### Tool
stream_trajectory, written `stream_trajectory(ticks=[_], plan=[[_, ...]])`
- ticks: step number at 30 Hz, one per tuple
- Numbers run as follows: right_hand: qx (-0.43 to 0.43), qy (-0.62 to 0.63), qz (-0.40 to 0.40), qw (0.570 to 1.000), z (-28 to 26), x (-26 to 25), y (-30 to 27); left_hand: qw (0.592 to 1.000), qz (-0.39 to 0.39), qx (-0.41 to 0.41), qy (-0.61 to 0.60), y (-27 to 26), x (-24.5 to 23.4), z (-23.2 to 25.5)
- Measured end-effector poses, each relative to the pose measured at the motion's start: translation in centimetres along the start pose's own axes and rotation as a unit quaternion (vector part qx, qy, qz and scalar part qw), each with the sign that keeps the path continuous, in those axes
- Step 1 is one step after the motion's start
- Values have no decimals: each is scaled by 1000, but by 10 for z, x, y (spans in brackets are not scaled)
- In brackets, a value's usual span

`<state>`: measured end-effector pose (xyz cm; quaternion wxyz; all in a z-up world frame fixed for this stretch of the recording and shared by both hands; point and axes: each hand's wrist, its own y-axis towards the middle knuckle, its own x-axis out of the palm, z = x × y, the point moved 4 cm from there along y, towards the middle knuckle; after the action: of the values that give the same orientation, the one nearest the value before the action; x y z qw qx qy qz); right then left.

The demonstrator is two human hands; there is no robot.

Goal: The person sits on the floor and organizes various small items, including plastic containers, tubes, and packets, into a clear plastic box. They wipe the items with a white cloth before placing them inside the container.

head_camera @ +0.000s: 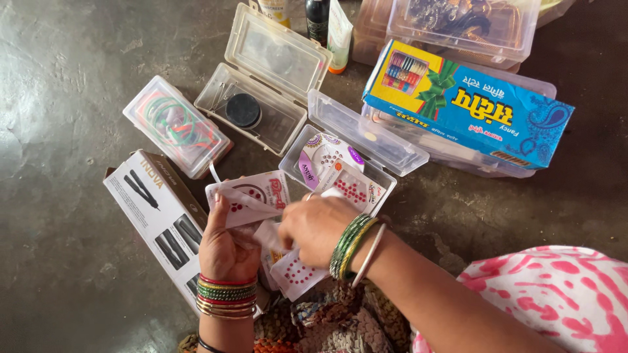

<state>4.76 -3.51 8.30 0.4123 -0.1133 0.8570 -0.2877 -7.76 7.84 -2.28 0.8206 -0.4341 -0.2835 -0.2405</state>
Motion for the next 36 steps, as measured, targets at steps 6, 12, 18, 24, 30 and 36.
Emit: stream_trajectory(ticks=[6,12,18,24,30,36], plan=[[-14,128,262,956,3,-17,-3,1000,16,-7,-24,-1,0,0],[-34,-7,-34,999,-16,27,4,994,-8,74,80,-6,20,10],[39,10,-10,999,-5,29,14,972,47,80,214,2,13,-2],[99,9,16,995,12,51,20,883,0,134,451,25,38,-10],[108,15,-34,993,11,46,16,721,-51,135,677,65,86,-27],[141,48,-17,989,16,47,23,465,-69,361,806,51,135,-26]])
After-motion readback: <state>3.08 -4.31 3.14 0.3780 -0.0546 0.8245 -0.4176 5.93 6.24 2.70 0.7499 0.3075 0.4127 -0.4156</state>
